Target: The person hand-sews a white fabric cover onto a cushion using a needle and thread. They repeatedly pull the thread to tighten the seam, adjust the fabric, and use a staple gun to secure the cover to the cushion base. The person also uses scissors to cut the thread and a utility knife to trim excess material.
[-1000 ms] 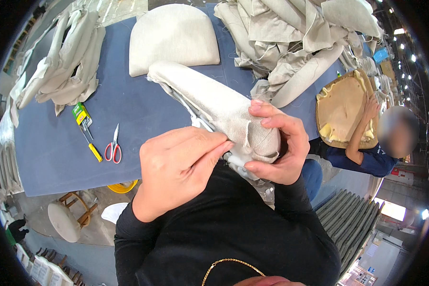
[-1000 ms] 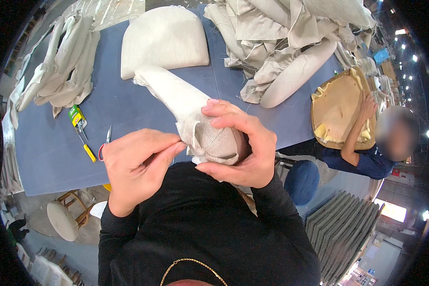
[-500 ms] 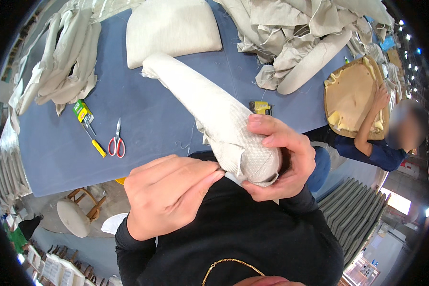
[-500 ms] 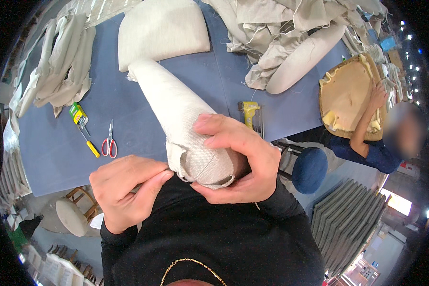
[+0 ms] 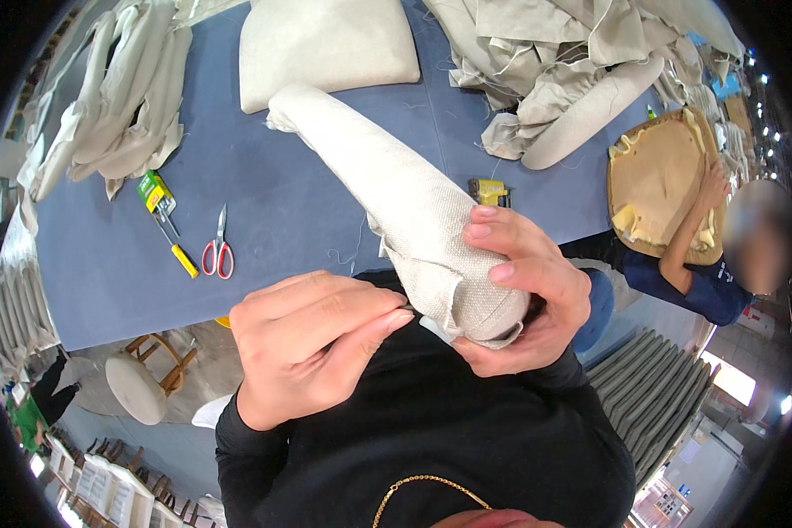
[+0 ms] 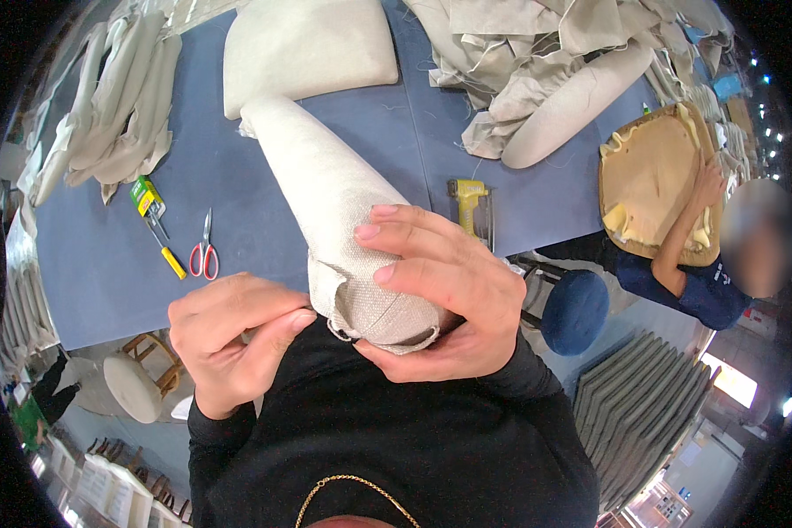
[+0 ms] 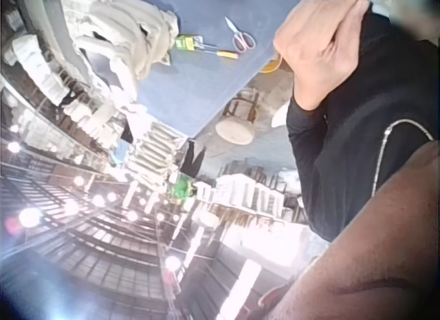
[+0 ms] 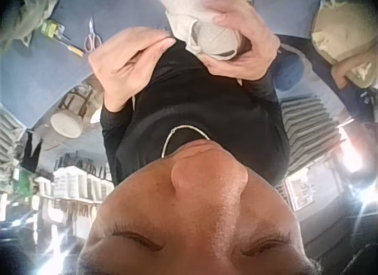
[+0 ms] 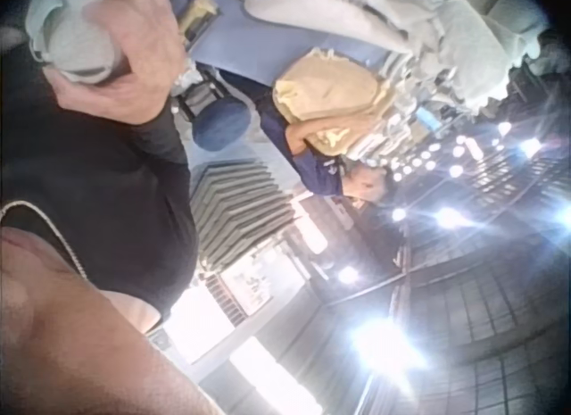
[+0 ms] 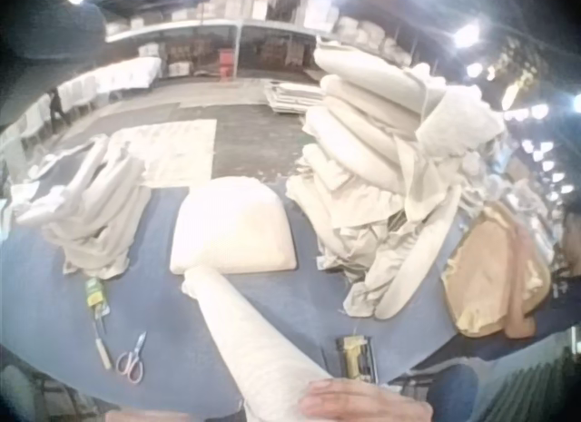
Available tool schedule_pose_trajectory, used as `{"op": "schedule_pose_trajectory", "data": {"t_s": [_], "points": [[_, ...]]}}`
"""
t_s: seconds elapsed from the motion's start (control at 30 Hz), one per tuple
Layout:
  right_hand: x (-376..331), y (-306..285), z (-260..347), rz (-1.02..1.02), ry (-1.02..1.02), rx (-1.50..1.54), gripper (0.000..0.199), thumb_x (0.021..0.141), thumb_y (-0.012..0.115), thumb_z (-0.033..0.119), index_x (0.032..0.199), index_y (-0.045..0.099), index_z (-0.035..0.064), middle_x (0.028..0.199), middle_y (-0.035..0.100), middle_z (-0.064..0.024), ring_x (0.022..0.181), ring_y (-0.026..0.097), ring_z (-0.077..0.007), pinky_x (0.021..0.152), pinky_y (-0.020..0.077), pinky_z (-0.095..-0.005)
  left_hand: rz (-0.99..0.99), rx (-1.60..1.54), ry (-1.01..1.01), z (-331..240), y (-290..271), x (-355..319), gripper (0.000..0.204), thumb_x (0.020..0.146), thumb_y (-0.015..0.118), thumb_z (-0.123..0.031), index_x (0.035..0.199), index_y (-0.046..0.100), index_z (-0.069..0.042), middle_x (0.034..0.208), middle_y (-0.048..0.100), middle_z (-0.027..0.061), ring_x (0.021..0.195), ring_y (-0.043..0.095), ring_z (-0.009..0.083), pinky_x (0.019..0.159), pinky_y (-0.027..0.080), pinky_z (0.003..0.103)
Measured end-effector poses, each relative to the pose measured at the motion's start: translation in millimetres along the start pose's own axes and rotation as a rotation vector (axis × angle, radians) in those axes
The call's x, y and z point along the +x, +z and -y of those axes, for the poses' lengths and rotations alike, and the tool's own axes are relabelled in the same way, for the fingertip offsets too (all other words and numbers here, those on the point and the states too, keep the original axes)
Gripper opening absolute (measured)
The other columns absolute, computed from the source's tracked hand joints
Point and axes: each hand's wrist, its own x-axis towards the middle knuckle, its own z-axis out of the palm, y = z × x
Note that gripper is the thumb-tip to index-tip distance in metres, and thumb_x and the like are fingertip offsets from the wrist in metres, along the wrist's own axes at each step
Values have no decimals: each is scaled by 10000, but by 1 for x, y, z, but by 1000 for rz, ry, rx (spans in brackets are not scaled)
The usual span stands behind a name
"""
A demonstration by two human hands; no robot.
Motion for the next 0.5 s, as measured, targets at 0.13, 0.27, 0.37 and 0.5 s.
{"op": "schedule_pose_trajectory", "data": {"t_s": [0.13,0.27,0.37,0.5], "points": [[1,1,0,13,-9,-31,725,600,967,41,1242,632,27,1297,705,-275,1234,683,-464,1066,530,-546,14,-15,59,1,1,6,103,762,857,-16,838,789,1,745,744,107,610,691,217,566,504,305],[-2,2,3,-22,16,-26,702,606,961,33,1229,636,27,1266,715,-283,1230,688,-460,1056,540,-538,51,-18,40,-4,-1,10,103,750,856,-15,830,792,-1,742,744,105,613,702,228,562,512,315],[-6,8,1,-80,32,34,699,600,956,15,1223,641,23,1255,721,-283,1237,686,-455,1061,537,-537,43,19,6,-11,-3,8,92,752,853,-11,820,792,-2,739,747,100,626,715,230,570,518,308],[-6,11,2,-136,47,98,711,592,957,2,1228,639,5,1262,720,-285,1246,685,-450,1067,535,-538,45,27,-21,-15,-2,9,92,752,853,-5,823,794,-2,737,749,103,638,722,230,583,523,297]]}}
